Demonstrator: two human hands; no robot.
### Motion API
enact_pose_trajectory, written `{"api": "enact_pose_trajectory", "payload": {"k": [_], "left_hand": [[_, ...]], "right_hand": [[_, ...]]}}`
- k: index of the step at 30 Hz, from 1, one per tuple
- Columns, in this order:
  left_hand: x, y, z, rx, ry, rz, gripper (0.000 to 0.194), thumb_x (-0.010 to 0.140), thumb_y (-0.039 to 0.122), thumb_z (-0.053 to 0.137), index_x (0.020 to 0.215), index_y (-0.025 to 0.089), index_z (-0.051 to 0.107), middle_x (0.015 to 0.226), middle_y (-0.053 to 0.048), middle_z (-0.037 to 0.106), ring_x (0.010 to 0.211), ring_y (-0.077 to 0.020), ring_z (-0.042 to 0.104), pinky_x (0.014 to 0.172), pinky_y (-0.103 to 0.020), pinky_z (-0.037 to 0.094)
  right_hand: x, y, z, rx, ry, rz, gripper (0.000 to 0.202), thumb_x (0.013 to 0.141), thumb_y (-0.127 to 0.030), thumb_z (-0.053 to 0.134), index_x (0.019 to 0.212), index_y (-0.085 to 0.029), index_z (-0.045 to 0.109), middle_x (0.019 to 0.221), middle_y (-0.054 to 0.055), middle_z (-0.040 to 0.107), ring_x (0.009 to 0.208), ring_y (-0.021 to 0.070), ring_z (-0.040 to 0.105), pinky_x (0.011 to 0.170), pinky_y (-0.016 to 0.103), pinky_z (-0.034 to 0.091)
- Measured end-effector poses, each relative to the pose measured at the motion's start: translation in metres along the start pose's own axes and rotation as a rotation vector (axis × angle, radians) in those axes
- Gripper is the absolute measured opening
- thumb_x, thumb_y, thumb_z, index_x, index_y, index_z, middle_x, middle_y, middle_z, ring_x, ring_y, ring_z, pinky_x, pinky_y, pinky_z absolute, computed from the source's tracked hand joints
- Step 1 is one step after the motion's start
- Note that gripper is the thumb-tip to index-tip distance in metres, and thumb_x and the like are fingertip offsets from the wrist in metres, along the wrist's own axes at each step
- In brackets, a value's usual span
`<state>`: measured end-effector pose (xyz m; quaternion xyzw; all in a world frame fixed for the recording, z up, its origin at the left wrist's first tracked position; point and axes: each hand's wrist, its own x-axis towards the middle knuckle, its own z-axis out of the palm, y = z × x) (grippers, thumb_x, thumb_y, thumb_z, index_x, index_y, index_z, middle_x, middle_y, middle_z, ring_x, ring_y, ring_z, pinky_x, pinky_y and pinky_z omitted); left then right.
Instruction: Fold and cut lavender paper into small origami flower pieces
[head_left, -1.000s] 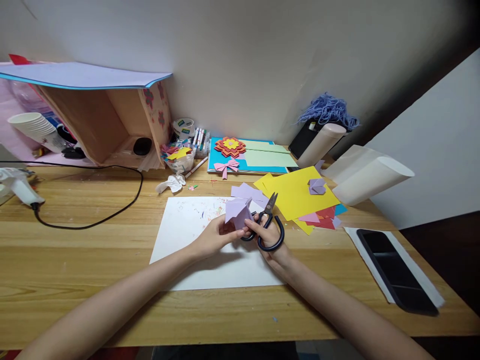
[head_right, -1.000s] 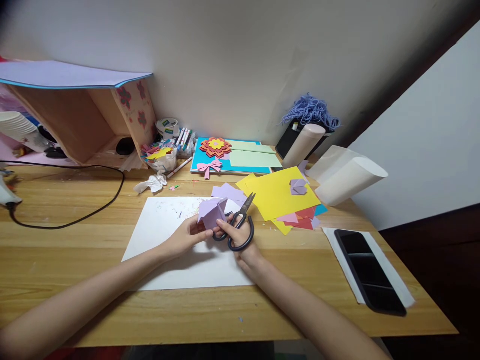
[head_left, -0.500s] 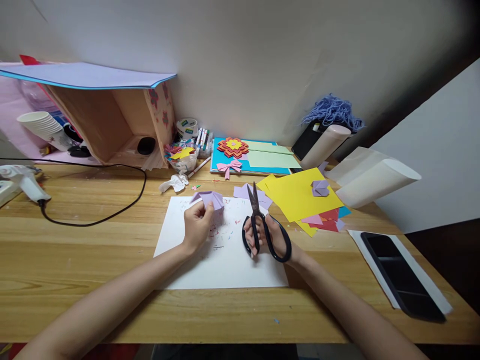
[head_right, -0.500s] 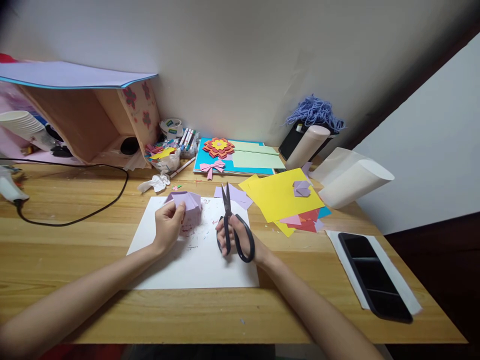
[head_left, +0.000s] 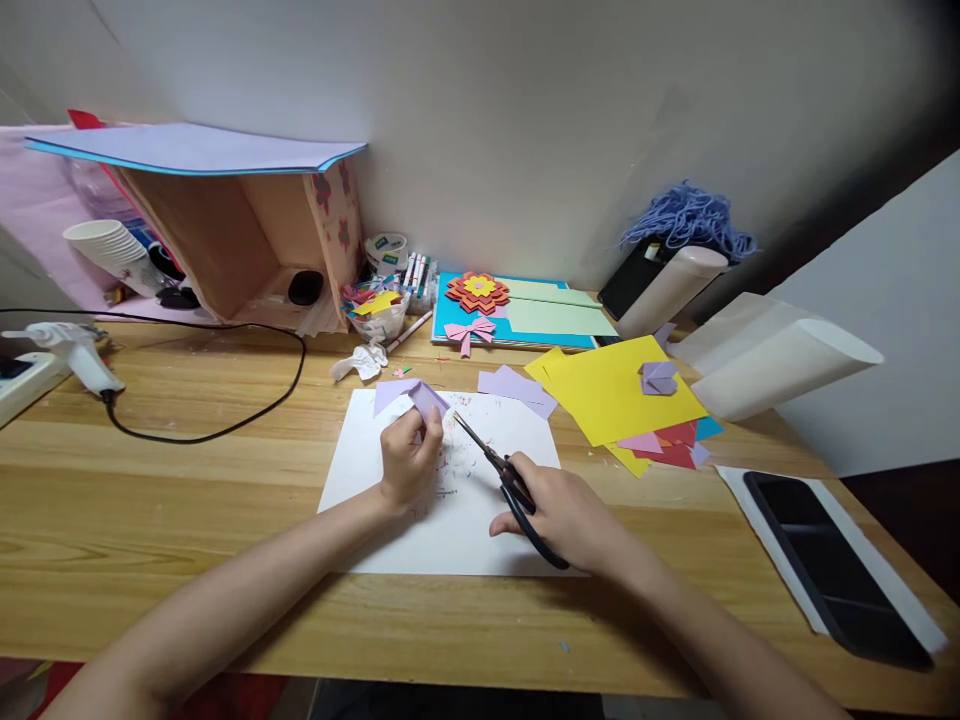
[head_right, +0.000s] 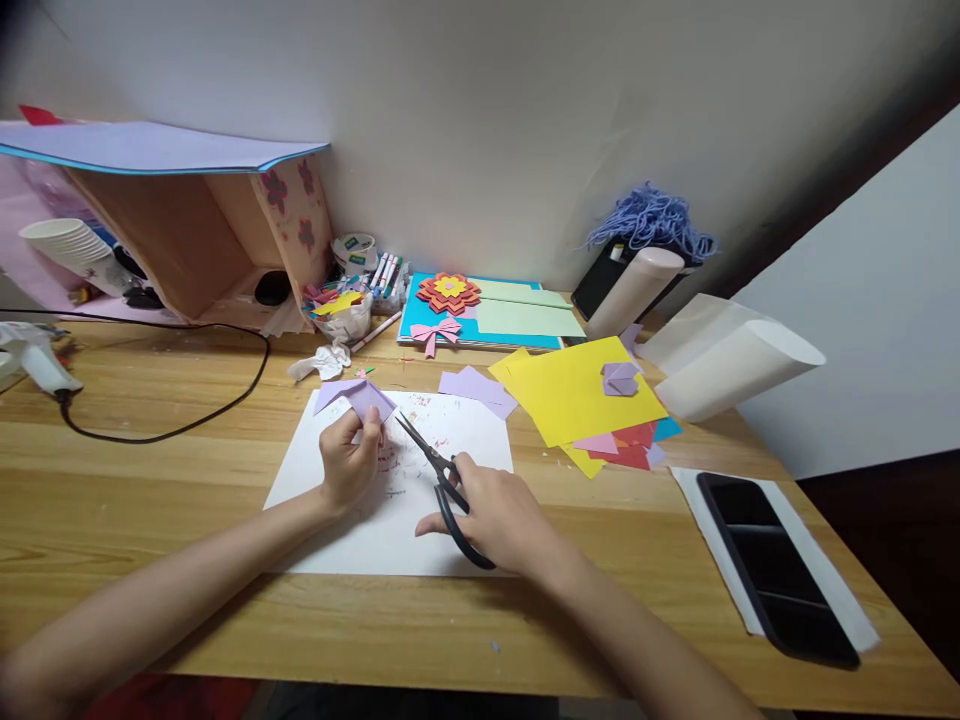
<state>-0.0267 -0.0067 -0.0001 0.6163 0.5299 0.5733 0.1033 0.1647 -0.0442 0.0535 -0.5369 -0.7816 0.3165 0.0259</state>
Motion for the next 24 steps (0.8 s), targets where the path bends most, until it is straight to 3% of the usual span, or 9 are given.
{"api": "enact_pose_trajectory", "payload": {"k": [7,12,17,24], "left_hand": [[-0.001,0.003,0.000,0.043,0.040,0.210,0.038,0.084,0.020,0.049,0.051,0.019,0.031,0.044,0.007,0.029,0.040,-0.0065,0.030,0.043,-0.022,0.025],[-0.001,0.006,0.001,0.027,0.030,0.313,0.040,0.081,0.016,0.052,0.050,0.019,0.027,0.043,0.007,0.025,0.039,-0.0058,0.025,0.040,-0.023,0.021],[-0.002,0.008,0.000,-0.022,-0.009,0.299,0.042,0.080,0.016,0.052,0.048,0.019,0.027,0.042,0.007,0.024,0.038,-0.0057,0.024,0.039,-0.023,0.022],[-0.003,0.006,-0.002,-0.144,-0.116,0.201,0.046,0.084,0.019,0.050,0.040,0.017,0.036,0.036,0.006,0.030,0.034,-0.0053,0.028,0.040,-0.022,0.024]], "right_hand": [[0.003,0.003,0.000,0.058,-0.030,0.014,0.045,0.076,-0.064,0.053,0.077,-0.021,0.040,0.071,0.001,0.057,0.061,0.0161,0.047,0.054,0.024,0.029],[0.002,0.007,-0.005,0.287,-0.101,-0.038,0.044,0.077,-0.062,0.053,0.081,-0.019,0.047,0.076,0.002,0.057,0.065,0.0149,0.049,0.058,0.025,0.036],[0.002,0.017,-0.001,0.663,-0.305,-0.059,0.058,0.077,-0.073,0.039,0.087,-0.016,0.047,0.054,-0.006,0.040,0.043,0.0086,0.038,0.042,0.022,0.034],[0.005,0.030,0.004,0.772,-0.344,-0.136,0.065,0.073,-0.077,0.039,0.089,-0.015,0.048,0.057,-0.007,0.036,0.040,0.0056,0.038,0.037,0.019,0.035]]}}
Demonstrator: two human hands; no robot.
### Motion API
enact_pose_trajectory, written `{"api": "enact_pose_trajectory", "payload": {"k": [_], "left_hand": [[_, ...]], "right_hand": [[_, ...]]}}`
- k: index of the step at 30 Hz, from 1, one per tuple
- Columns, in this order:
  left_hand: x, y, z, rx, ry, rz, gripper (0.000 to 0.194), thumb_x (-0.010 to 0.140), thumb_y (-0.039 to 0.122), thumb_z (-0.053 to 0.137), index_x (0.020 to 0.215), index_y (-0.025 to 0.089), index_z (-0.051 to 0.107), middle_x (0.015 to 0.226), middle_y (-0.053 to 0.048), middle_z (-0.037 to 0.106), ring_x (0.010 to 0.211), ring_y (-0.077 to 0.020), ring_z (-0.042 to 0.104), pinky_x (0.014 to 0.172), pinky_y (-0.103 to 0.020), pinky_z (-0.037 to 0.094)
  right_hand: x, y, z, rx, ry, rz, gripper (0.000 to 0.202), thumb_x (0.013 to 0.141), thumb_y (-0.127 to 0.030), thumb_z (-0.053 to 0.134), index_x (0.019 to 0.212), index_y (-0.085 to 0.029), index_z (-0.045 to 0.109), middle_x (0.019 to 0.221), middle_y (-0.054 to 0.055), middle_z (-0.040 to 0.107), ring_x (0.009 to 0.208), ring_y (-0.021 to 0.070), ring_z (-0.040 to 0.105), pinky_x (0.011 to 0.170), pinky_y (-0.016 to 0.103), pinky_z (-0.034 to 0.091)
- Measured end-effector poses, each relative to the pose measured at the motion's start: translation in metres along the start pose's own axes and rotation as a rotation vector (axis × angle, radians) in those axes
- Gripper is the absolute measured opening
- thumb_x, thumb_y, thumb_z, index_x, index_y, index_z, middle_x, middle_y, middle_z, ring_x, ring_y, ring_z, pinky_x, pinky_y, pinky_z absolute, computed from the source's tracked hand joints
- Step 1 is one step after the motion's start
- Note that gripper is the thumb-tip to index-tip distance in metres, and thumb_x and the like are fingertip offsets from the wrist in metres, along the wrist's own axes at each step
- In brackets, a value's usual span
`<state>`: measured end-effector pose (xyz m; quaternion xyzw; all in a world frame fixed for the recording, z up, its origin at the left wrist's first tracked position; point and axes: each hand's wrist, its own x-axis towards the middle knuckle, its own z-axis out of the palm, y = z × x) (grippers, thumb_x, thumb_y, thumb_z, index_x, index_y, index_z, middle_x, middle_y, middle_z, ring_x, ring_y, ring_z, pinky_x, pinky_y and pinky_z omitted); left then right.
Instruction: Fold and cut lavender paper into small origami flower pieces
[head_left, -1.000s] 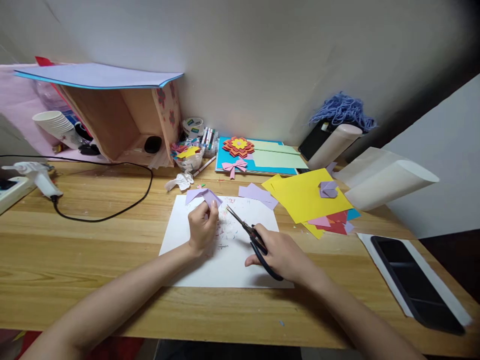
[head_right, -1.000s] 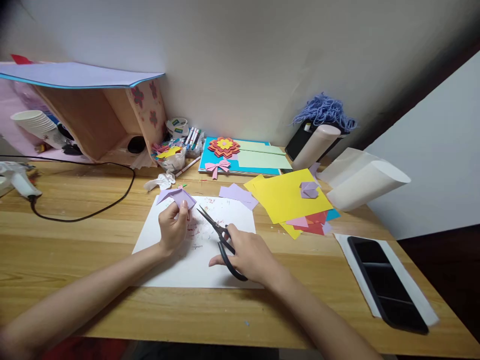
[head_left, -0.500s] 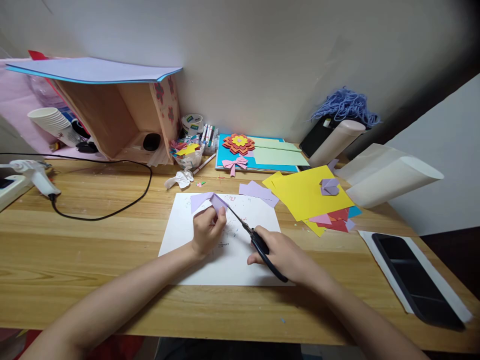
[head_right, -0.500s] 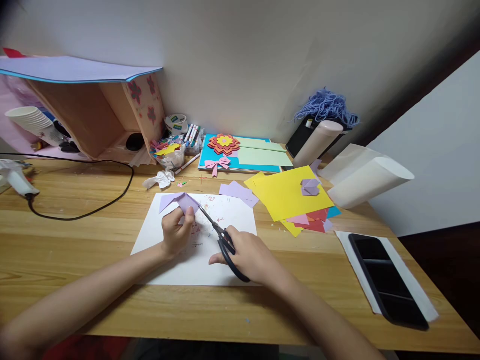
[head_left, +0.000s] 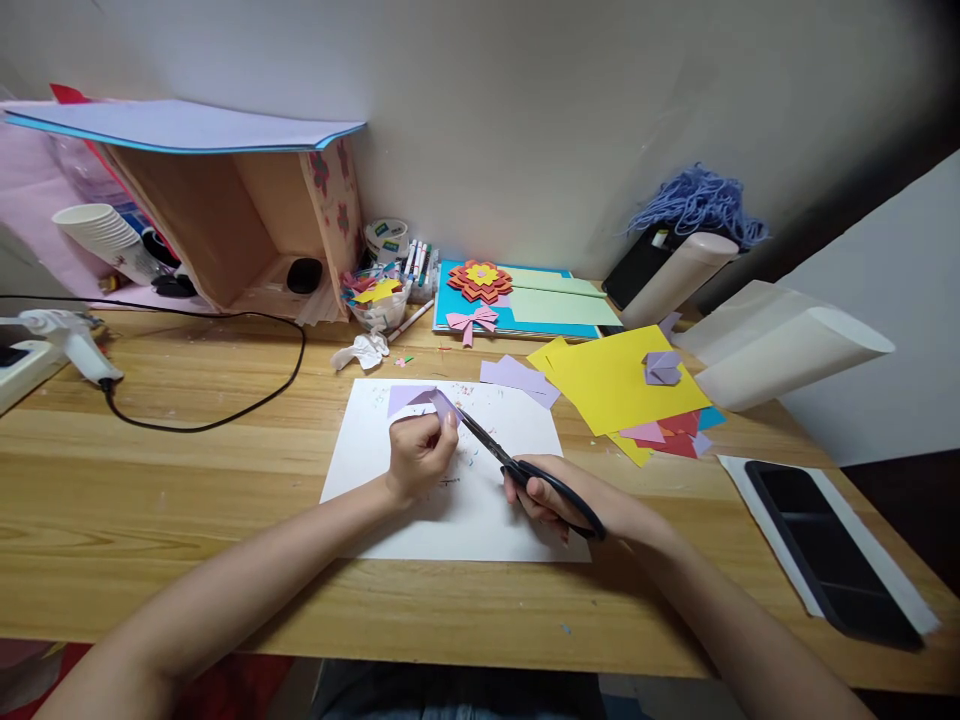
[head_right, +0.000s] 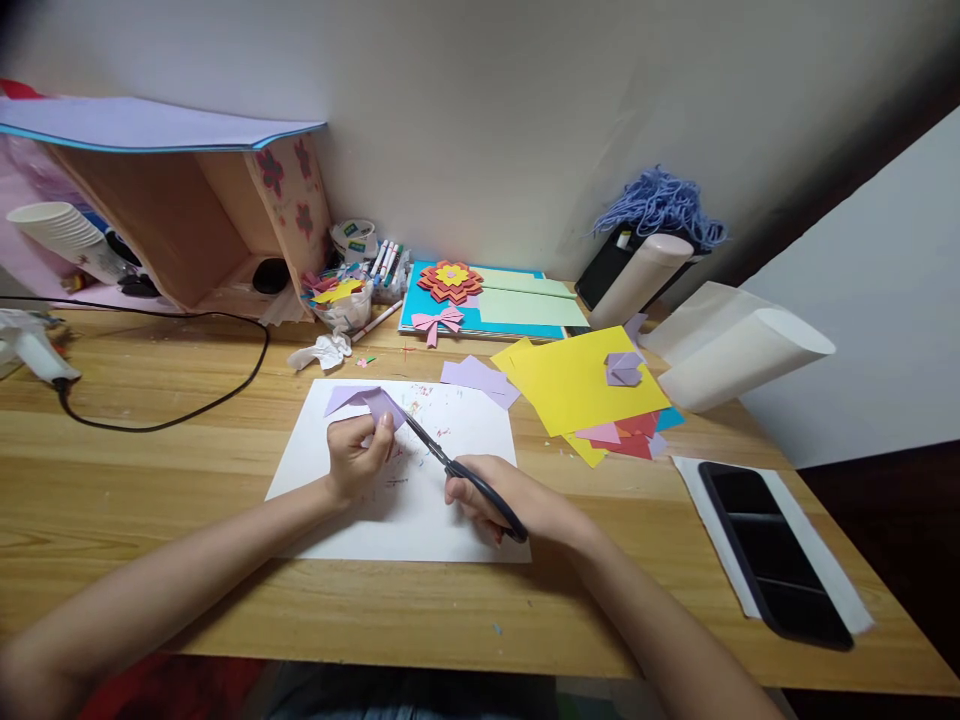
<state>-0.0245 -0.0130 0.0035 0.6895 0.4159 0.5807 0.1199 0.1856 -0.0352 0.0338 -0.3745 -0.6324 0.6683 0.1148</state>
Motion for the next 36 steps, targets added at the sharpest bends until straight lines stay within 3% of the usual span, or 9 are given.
{"api": "enact_pose_trajectory", "payload": {"k": [13,18,23,36], "left_hand": [[-0.0023,0.0014,0.0006,-0.094,-0.052,-0.281,0.057,0.088,0.033,0.046,0.034,0.015,0.042,0.031,0.002,0.041,0.032,-0.0061,0.037,0.038,-0.022,0.028],[-0.0017,0.0039,0.0006,-0.116,-0.055,-0.312,0.058,0.088,0.033,0.046,0.034,0.015,0.042,0.030,0.002,0.040,0.031,-0.0063,0.037,0.037,-0.022,0.028],[-0.0002,0.0066,0.0003,-0.116,-0.053,-0.325,0.057,0.088,0.033,0.046,0.034,0.016,0.042,0.031,0.002,0.041,0.031,-0.0065,0.039,0.039,-0.022,0.031],[-0.0028,0.0072,0.0020,-0.132,-0.059,-0.363,0.057,0.089,0.034,0.046,0.034,0.016,0.044,0.031,0.002,0.043,0.031,-0.0062,0.039,0.039,-0.021,0.031]], "right_hand": [[0.0029,0.0044,-0.0050,-0.003,0.001,0.013,0.062,0.076,-0.076,0.037,0.087,-0.015,0.049,0.051,-0.008,0.038,0.036,0.0050,0.037,0.034,0.017,0.034],[0.0033,0.0024,-0.0038,0.029,-0.033,0.007,0.066,0.073,-0.079,0.037,0.087,-0.015,0.049,0.051,-0.009,0.037,0.035,0.0042,0.034,0.033,0.017,0.033],[0.0011,0.0036,-0.0025,0.058,-0.087,-0.060,0.065,0.078,-0.075,0.034,0.090,-0.014,0.049,0.054,-0.007,0.037,0.039,0.0052,0.037,0.037,0.018,0.036],[0.0024,-0.0006,-0.0004,0.077,-0.051,-0.015,0.066,0.072,-0.078,0.038,0.086,-0.015,0.048,0.051,-0.009,0.037,0.035,0.0049,0.035,0.034,0.018,0.035]]}}
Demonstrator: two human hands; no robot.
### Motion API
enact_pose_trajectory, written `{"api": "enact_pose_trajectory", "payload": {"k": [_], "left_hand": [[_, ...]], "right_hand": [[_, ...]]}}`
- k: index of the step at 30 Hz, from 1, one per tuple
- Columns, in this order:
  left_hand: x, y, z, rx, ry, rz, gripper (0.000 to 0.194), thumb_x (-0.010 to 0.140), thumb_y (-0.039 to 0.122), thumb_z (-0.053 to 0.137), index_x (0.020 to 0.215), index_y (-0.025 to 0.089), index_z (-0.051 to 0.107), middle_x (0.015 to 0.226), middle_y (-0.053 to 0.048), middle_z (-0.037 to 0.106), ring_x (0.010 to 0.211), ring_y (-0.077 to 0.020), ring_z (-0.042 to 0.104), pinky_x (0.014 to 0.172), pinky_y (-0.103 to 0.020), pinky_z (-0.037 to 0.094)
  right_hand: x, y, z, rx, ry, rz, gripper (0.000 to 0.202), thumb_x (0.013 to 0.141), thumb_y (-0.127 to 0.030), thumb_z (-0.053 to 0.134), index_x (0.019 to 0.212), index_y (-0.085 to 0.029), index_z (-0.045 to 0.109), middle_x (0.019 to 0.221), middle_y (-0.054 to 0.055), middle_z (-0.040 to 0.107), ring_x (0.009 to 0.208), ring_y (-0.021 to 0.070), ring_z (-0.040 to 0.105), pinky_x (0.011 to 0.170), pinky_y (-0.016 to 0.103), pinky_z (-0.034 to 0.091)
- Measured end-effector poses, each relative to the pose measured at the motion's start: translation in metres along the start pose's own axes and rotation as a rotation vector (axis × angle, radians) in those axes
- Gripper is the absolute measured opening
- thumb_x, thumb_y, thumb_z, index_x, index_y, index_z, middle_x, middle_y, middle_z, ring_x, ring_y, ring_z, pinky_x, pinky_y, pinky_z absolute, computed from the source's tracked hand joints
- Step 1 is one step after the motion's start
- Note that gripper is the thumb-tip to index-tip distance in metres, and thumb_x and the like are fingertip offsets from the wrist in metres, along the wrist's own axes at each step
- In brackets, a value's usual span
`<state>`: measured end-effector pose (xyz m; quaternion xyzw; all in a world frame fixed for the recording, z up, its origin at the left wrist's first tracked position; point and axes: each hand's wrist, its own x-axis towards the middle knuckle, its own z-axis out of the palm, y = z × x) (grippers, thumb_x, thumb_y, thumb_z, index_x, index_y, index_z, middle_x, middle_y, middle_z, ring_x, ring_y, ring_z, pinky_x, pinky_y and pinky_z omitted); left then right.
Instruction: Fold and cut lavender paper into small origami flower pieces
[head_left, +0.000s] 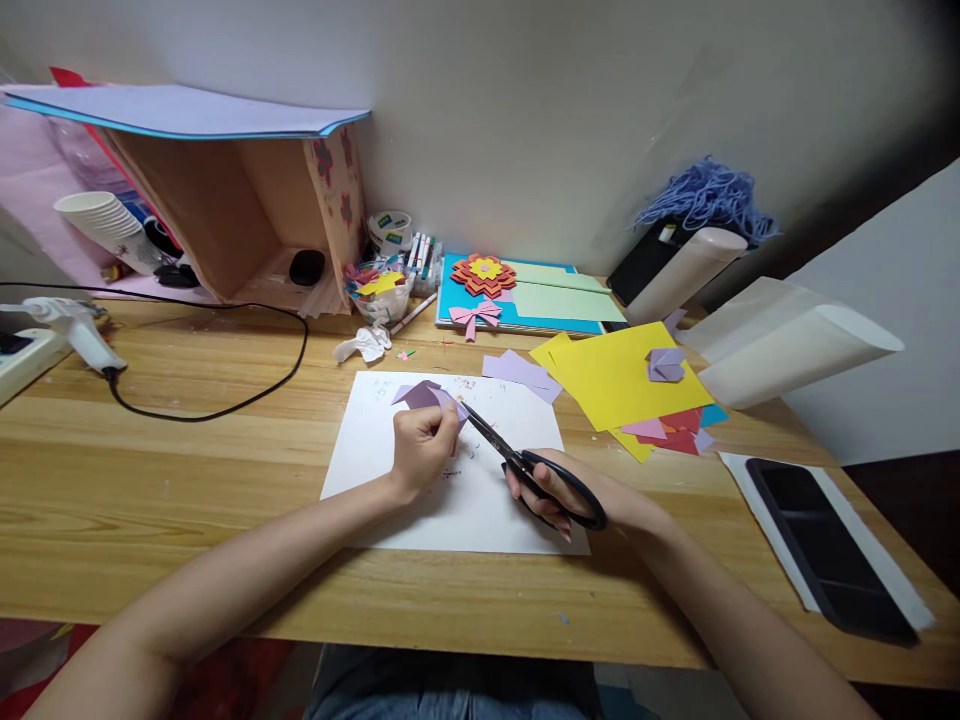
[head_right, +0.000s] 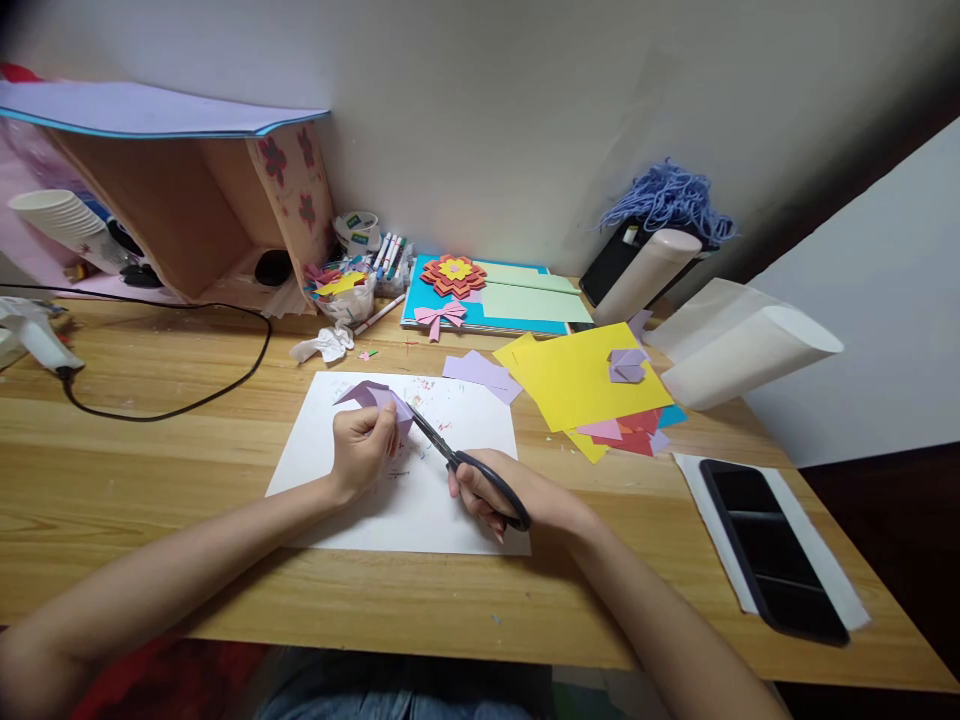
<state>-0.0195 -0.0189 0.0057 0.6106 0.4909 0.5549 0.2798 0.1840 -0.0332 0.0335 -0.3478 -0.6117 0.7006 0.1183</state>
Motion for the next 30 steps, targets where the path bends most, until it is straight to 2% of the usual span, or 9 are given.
{"api": "enact_pose_trajectory", "payload": {"k": [14,30], "left_hand": [[0.0007,0.0030,-0.0002,0.000,-0.006,-0.015,0.057,0.089,0.034,0.045,0.034,0.016,0.044,0.031,0.002,0.043,0.031,-0.0067,0.040,0.038,-0.021,0.032],[-0.0002,-0.0035,0.0008,-0.027,0.012,-0.005,0.057,0.089,0.036,0.045,0.035,0.017,0.041,0.031,0.003,0.041,0.032,-0.0070,0.039,0.037,-0.022,0.031]], "right_hand": [[0.0013,0.0039,-0.0003,0.013,0.018,0.012,0.065,0.071,-0.079,0.039,0.081,-0.016,0.047,0.050,-0.008,0.038,0.034,0.0049,0.036,0.032,0.017,0.033],[0.0037,0.0052,-0.0013,0.050,0.038,-0.011,0.062,0.071,-0.078,0.042,0.079,-0.017,0.046,0.044,-0.009,0.040,0.030,0.0051,0.035,0.028,0.017,0.032]]}}
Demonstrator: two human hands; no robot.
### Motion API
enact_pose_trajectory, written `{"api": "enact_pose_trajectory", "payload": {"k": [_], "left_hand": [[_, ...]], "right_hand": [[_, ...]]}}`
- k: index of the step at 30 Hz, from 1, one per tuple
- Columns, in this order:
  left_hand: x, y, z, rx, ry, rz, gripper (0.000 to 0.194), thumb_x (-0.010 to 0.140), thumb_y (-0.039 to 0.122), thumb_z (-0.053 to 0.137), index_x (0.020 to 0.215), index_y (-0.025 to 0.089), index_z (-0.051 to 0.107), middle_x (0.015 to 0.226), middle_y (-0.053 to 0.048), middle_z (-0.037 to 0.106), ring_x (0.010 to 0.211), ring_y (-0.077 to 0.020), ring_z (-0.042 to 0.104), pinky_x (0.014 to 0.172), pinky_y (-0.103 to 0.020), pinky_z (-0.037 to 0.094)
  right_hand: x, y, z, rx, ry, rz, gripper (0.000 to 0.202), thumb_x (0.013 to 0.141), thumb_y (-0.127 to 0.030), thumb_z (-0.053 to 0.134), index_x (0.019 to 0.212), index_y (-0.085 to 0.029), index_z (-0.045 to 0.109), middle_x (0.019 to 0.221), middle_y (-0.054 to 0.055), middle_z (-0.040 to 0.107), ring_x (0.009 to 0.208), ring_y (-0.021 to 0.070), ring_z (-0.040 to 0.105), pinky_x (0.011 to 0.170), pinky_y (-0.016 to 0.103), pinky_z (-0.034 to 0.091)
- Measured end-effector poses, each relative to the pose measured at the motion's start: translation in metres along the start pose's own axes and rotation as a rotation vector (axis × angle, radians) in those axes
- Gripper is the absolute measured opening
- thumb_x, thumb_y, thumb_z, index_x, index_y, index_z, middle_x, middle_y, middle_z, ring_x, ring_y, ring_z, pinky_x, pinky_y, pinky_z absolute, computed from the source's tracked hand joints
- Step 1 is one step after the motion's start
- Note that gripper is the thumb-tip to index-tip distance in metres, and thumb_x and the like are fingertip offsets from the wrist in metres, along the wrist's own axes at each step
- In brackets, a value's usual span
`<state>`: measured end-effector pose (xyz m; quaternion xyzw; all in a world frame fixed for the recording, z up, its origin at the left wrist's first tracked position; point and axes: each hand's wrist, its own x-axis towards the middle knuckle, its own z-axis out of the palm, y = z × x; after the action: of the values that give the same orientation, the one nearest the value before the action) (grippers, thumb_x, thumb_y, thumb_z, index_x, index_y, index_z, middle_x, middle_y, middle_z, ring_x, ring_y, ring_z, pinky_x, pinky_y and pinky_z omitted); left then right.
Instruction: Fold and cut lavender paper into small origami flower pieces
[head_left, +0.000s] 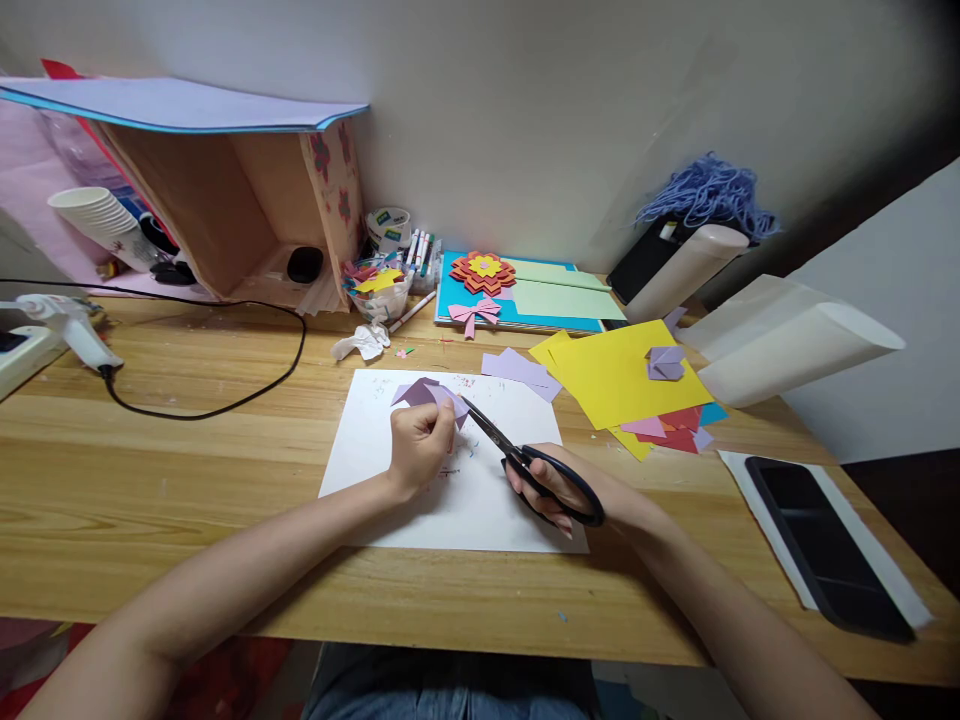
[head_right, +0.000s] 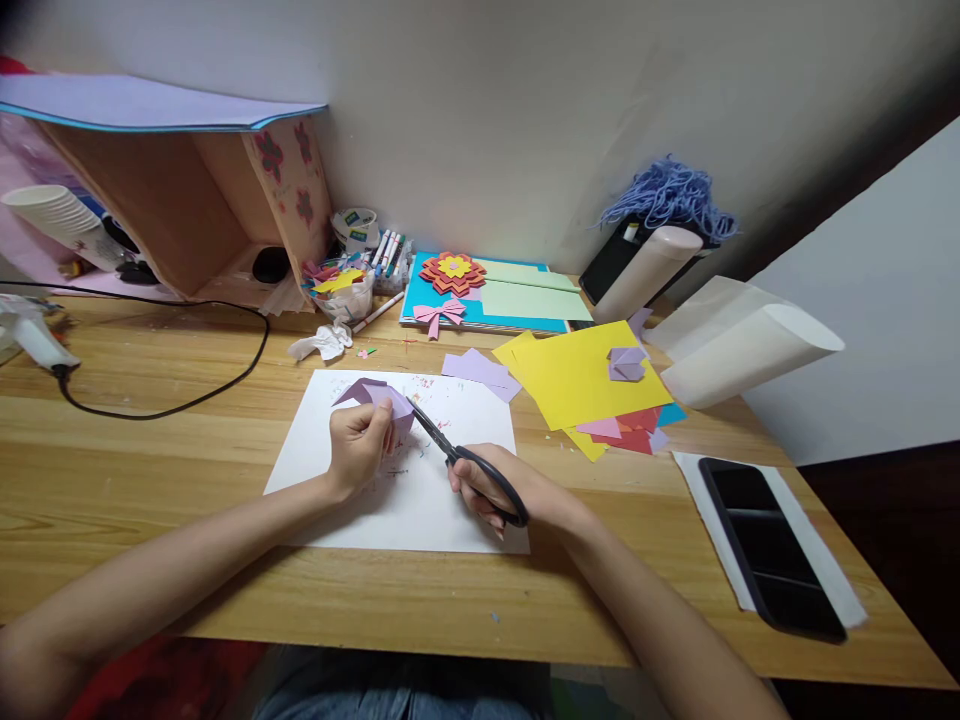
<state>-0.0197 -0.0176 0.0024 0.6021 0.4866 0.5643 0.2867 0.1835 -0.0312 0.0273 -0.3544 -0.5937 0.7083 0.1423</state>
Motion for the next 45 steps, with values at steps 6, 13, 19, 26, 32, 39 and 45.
{"api": "enact_pose_trajectory", "payload": {"k": [6,13,19,26,32,39,45], "left_hand": [[0.000,0.001,-0.001,0.014,0.022,0.026,0.057,0.089,0.036,0.044,0.035,0.017,0.040,0.031,0.003,0.040,0.031,-0.0068,0.038,0.038,-0.022,0.030],[0.000,0.000,0.000,0.005,0.039,0.036,0.056,0.089,0.035,0.045,0.036,0.017,0.040,0.032,0.003,0.040,0.032,-0.0068,0.038,0.038,-0.022,0.029],[0.001,-0.004,-0.001,-0.070,0.000,-0.075,0.058,0.087,0.042,0.046,0.035,0.017,0.040,0.031,0.002,0.040,0.032,-0.0078,0.039,0.038,-0.023,0.030],[0.007,-0.003,0.000,-0.210,-0.143,-0.352,0.042,0.085,0.041,0.046,0.053,0.015,0.054,0.047,-0.002,0.054,0.041,-0.0110,0.047,0.042,-0.023,0.033],[0.017,0.000,0.002,-0.297,-0.032,-0.454,0.027,0.078,0.038,0.057,0.063,0.015,0.057,0.051,0.001,0.055,0.049,-0.0127,0.049,0.052,-0.024,0.038],[0.019,0.002,0.004,-0.382,0.030,-0.524,0.026,0.067,0.039,0.070,0.073,0.015,0.061,0.063,-0.001,0.061,0.058,-0.0138,0.054,0.060,-0.025,0.042],[0.018,0.003,0.004,-0.350,0.033,-0.465,0.024,0.070,0.036,0.068,0.072,0.014,0.061,0.066,-0.001,0.062,0.062,-0.0138,0.056,0.063,-0.024,0.044]], "right_hand": [[0.000,0.002,-0.002,0.013,-0.009,0.012,0.061,0.070,-0.077,0.044,0.078,-0.017,0.045,0.042,-0.009,0.040,0.029,0.0054,0.036,0.028,0.017,0.031],[0.000,0.000,-0.002,0.082,-0.006,0.047,0.056,0.071,-0.073,0.050,0.078,-0.017,0.045,0.043,-0.009,0.041,0.029,0.0049,0.036,0.028,0.016,0.031],[-0.001,-0.004,-0.001,0.073,0.027,0.080,0.059,0.067,-0.075,0.052,0.076,-0.018,0.045,0.041,-0.009,0.041,0.028,0.0051,0.036,0.027,0.016,0.030],[-0.002,-0.005,-0.002,0.042,0.035,0.067,0.058,0.069,-0.074,0.051,0.077,-0.017,0.044,0.043,-0.009,0.041,0.029,0.0047,0.036,0.027,0.015,0.032],[-0.002,-0.006,-0.001,0.012,0.062,0.088,0.058,0.069,-0.074,0.051,0.077,-0.017,0.044,0.044,-0.009,0.040,0.031,0.0042,0.036,0.028,0.015,0.034],[0.000,-0.005,-0.002,0.000,0.080,0.088,0.058,0.069,-0.075,0.049,0.078,-0.017,0.044,0.044,-0.009,0.040,0.031,0.0044,0.035,0.028,0.016,0.033],[-0.001,-0.002,-0.002,-0.047,0.063,0.046,0.058,0.073,-0.074,0.045,0.079,-0.017,0.043,0.046,-0.008,0.041,0.032,0.0045,0.036,0.029,0.015,0.031]]}}
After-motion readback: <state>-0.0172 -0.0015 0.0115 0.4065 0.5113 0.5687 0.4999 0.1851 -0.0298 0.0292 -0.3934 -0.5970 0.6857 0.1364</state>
